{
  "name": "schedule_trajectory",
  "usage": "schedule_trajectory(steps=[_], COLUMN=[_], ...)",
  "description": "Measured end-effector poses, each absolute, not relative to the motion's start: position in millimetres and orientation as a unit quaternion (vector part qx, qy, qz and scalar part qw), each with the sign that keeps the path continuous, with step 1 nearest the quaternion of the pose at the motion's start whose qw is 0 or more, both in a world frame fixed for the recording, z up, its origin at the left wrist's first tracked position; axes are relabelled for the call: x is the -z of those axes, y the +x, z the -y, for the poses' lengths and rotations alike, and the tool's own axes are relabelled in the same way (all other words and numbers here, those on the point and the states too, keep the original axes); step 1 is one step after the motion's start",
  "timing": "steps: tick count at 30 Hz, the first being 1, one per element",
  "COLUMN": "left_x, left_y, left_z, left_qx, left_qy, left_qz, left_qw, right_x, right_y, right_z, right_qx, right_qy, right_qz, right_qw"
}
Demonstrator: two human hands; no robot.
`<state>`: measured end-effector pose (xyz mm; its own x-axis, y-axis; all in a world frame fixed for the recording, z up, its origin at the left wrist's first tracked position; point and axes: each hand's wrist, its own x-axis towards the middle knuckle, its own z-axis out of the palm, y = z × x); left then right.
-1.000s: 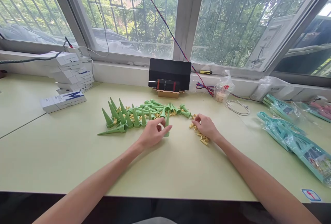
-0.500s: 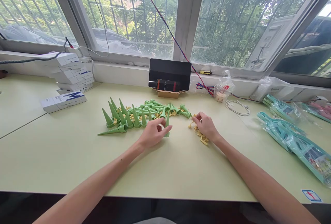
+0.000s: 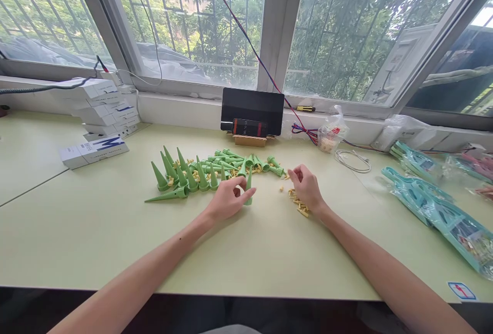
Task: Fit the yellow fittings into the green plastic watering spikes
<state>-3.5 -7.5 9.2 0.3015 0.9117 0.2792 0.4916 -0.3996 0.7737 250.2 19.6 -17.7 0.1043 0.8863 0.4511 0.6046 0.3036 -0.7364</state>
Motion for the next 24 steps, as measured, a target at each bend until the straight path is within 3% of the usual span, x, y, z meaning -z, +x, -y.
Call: schedule_trajectory(steps=[14,24], left_x=[-10,-12], left_y=[-2,-2], left_z=[7,6], left_qx=[-0.374,-0.379], left_qy=[0.743,0.718], left_qz=[-0.465,-0.473], left_qw=[0.303,0.342], right_x=[13,8], right_y=[233,209], right_z=[-10,15], right_qx=[-0.116,-0.088], right_qy=[-0.526,-0.385], right_qz=[0.653,0.783], right_qw=[0.532,0.481])
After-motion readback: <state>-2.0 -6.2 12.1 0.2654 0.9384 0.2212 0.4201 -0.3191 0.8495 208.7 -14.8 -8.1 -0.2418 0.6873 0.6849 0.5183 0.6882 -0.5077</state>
